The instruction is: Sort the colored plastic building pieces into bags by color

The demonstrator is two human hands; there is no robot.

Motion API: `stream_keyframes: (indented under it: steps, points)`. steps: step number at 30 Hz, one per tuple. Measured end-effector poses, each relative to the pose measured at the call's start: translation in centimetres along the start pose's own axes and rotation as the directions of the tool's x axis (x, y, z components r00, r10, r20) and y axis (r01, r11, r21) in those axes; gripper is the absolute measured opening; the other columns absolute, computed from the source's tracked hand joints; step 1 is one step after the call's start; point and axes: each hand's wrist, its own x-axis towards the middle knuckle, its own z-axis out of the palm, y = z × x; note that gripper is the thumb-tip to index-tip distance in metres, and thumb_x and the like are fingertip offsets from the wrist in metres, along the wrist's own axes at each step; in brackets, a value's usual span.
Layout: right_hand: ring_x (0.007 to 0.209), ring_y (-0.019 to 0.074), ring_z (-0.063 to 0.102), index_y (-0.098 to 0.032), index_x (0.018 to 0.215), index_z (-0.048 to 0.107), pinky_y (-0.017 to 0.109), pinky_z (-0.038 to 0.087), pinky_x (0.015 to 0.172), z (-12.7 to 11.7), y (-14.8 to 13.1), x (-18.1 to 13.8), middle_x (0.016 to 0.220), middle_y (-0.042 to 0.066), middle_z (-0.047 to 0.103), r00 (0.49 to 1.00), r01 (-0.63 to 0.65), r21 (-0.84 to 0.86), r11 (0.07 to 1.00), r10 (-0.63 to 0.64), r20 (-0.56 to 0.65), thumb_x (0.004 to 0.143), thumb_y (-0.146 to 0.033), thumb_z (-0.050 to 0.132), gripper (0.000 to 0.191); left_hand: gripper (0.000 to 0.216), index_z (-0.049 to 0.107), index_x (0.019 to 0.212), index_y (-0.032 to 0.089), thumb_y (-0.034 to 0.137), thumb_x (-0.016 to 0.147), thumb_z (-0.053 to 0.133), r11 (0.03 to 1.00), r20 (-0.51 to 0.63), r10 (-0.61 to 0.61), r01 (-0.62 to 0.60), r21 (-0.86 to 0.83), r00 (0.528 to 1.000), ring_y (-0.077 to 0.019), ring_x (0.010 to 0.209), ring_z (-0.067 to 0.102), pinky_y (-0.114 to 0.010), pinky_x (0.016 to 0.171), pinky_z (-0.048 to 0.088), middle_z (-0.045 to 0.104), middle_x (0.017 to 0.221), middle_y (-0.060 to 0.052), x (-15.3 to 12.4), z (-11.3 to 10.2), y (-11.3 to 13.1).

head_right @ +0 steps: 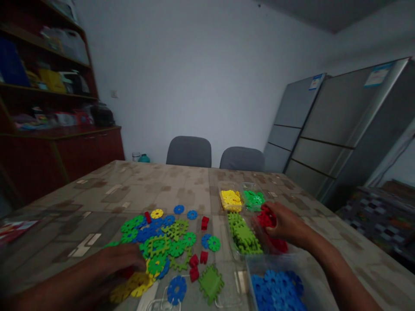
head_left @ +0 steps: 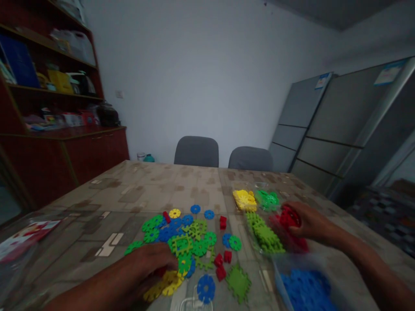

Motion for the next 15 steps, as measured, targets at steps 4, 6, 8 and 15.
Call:
stream_keyframes:
  steps: [4, 6, 8, 15]
  points:
    - [0.092, 0.0297, 0.071, -0.017, 0.111, 0.068, 0.04, 0.055, 0.082, 0.3, 2.7, 1.0, 0.106, 0.013, 0.075, 0.998, -0.066, 0.037, 0.997, 0.066, -0.016, 0.066, -0.03, 0.066, 0.047, 0.026, 0.061, 0.117, 0.032, 0.025, 0.095, 0.048, 0.999, -0.013, 0.032, -0.032, -0.001, 0.999, -0.0257, 0.108, 0.057, -0.039, 0.096, 0.045, 0.066, 0.12, -0.004, 1.3, 0.2, 1.5]
    - [0.094, 0.0306, 0.072, -0.018, 0.11, 0.069, 0.041, 0.056, 0.082, 0.6, 3.2, 0.9, 0.111, 0.014, 0.075, 0.996, -0.079, 0.056, 0.995, 0.081, -0.034, 0.068, -0.036, 0.066, 0.046, 0.03, 0.062, 0.118, 0.032, 0.021, 0.092, 0.052, 1.0, -0.021, 0.023, -0.023, -0.02, 1.0, -0.0255, 0.111, 0.057, -0.04, 0.098, 0.045, 0.067, 0.122, -0.004, 2.4, 0.3, 2.2]
    - [0.096, 0.0319, 0.072, -0.019, 0.104, 0.071, 0.043, 0.055, 0.084, 0.6, 3.5, 0.6, 0.111, 0.015, 0.076, 0.993, -0.088, 0.064, 0.994, 0.092, -0.068, 0.072, -0.041, 0.062, 0.04, 0.029, 0.064, 0.115, 0.031, 0.018, 0.092, 0.054, 0.998, -0.033, 0.045, -0.047, -0.048, 0.998, -0.0237, 0.111, 0.059, -0.038, 0.098, 0.045, 0.068, 0.119, -0.003, 3.9, 0.2, 3.2]
    - [0.091, 0.0336, 0.074, -0.022, 0.095, 0.073, 0.046, 0.058, 0.08, -0.7, 3.6, -1.6, 0.101, 0.013, 0.079, 0.979, -0.105, 0.135, 0.985, 0.126, -0.16, 0.082, -0.052, 0.051, 0.04, 0.041, 0.065, 0.118, 0.024, 0.0, 0.085, 0.061, 0.947, -0.04, 0.284, -0.287, -0.147, 0.958, -0.0195, 0.109, 0.063, -0.034, 0.098, 0.046, 0.07, 0.118, -0.003, 12.9, 0.0, 8.7]
